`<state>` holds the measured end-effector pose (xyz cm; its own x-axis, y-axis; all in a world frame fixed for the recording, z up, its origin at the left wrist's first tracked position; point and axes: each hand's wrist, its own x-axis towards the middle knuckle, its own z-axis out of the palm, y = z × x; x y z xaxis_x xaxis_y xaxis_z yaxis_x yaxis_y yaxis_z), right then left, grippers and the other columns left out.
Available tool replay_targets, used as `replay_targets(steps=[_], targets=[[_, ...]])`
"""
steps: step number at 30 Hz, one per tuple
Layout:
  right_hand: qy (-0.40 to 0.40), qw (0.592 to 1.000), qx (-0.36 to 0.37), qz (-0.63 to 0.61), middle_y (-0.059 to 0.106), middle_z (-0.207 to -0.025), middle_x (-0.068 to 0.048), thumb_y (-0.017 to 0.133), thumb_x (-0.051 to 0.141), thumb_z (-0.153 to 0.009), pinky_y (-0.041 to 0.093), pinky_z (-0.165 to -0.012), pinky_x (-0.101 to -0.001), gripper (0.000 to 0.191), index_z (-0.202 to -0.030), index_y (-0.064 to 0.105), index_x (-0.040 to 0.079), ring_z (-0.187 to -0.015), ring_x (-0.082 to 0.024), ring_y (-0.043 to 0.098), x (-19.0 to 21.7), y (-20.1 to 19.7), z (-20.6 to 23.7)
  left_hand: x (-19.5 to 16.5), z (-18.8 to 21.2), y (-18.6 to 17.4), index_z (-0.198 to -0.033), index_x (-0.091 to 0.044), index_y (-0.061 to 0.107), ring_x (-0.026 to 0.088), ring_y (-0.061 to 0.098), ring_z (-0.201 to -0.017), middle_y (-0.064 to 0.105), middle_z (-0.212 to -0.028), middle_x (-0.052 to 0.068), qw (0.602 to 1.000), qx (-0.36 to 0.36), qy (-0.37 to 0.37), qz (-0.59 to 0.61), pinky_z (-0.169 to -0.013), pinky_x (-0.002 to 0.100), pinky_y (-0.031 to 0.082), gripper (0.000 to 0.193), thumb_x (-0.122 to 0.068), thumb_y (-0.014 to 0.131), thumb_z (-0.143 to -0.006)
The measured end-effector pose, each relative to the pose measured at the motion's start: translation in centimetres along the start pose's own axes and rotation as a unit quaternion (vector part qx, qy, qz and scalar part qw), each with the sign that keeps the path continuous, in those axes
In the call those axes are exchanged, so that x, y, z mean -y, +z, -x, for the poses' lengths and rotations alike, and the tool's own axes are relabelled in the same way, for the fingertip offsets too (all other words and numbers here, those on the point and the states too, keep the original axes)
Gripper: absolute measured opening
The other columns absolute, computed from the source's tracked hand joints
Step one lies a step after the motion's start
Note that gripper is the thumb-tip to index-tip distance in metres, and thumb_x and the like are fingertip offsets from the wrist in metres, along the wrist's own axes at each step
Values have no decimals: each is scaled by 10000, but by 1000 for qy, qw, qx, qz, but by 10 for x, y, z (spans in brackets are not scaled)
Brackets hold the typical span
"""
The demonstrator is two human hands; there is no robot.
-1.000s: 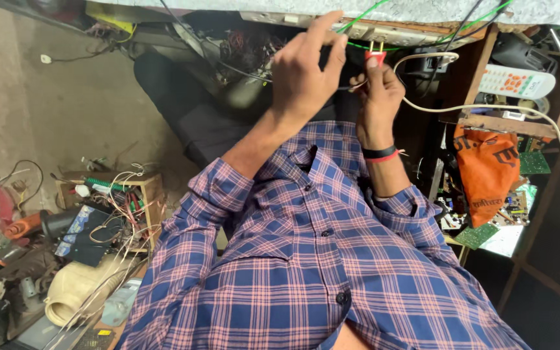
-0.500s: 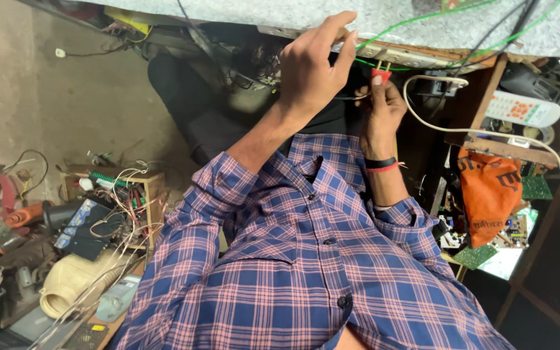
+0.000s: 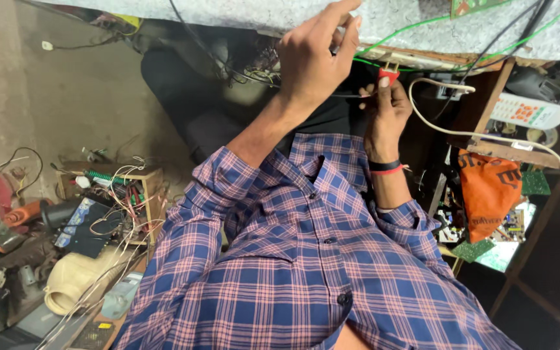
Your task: The person solders wires to a small electrical plug at a workbench using a soldering iron and screwdriver, then places a large green circuit board on the bench and probes its components with multimeter test leads, moving the probes across different points on the board.
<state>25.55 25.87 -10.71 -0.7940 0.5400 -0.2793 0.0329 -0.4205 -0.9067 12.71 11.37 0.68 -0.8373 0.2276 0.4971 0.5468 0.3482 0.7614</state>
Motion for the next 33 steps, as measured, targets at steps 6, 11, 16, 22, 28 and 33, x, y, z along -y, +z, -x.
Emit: replay_targets(steps=[6,11,16,22,28,33], targets=[[-15,999,-22,-20,689,-851,-78,698,187,-1064,528,-619,-320,224,-1024,716,-33,-704,-182,662,6,-6,-14,11,0,11,-1188,-154,685,181,747,-723,768,-939,29,1000,-9,-24,6,-630,317,576,207,-194,700,-985],[4,998,-48,-43,750,-987,-98,703,233,-994,587,-751,-361,288,-1118,717,-26,-822,-217,715,18,9,-25,21,-14,13,-1148,-150,706,235,763,-775,763,-916,78,999,-28,-40,-16,-675,347,596,222,-218,692,-938],[-3,999,34,-26,680,-919,-77,654,324,-1090,544,-772,-353,322,-1094,658,1,-830,-217,674,28,19,-21,24,-37,1,-1096,-129,709,204,782,-701,797,-836,56,990,68,-119,38,-619,335,604,225,-248,694,-906],[26,998,56,-34,673,-993,-59,615,334,-1085,532,-786,-334,311,-1139,632,29,-859,-180,639,42,26,-22,40,-35,11,-1129,-131,702,205,799,-805,802,-891,70,991,34,-101,76,-717,340,632,260,-282,716,-918],[30,998,42,-35,679,-1002,-62,617,340,-1091,508,-741,-314,312,-1134,634,31,-844,-161,626,58,37,-17,45,-72,-70,-1277,-113,675,167,800,-852,776,-1092,87,988,-2,-97,119,-735,314,655,346,-302,653,-989],[38,998,37,-28,683,-987,-55,606,361,-1081,505,-729,-306,331,-1133,637,35,-836,-157,634,67,49,-15,117,-129,-212,-1057,-97,697,160,742,-913,749,-1024,43,954,-268,-131,-2,-725,303,610,202,-279,635,-997]])
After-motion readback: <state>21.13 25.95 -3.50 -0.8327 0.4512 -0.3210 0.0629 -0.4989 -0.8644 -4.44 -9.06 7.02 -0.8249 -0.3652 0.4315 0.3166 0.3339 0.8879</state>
